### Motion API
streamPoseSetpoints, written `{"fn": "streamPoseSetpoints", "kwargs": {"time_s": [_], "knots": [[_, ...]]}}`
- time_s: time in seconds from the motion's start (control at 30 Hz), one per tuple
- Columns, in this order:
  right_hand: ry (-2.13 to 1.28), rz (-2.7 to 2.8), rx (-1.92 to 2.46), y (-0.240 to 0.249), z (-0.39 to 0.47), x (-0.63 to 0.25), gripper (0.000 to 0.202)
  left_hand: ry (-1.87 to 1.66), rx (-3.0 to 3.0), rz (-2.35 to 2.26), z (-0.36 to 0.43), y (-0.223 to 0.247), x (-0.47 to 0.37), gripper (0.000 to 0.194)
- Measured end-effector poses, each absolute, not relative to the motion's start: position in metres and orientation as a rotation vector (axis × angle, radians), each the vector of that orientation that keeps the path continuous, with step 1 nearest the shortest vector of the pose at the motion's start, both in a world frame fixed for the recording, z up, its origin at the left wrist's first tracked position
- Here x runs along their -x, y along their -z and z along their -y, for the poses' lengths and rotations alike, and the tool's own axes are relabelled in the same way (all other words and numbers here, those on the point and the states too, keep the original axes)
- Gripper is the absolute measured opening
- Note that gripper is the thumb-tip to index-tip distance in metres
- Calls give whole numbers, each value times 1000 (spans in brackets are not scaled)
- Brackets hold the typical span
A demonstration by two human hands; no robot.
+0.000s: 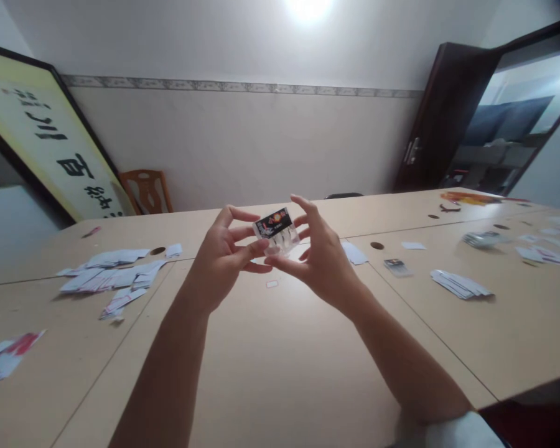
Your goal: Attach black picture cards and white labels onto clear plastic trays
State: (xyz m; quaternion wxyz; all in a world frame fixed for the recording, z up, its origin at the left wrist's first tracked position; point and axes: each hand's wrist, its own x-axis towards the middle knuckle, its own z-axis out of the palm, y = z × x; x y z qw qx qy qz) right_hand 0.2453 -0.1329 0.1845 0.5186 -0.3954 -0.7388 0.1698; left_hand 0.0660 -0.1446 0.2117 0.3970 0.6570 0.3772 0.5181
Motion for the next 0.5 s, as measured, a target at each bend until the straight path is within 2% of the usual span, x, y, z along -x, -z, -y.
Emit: {"fn": "streamPoseSetpoints", "kwargs": {"time_s": [0.1,0.3,0.4,0.5], "knots": [[-386,1778,961,-178,135,-242,98,-1310,-1696,-958,139,-209,-66,51],[-378,1706,1050,-150,122,-262,96,-1056,-1789,-974,133,-202,-68,57],[-315,1666,1174,-122,92,-293,96,-1155,-1828,-1090,131,-202,-61,56],[-183,1536,1536,-90,56,-342,89,-1339,-1823,-1189,128,-205,-52,52]]}}
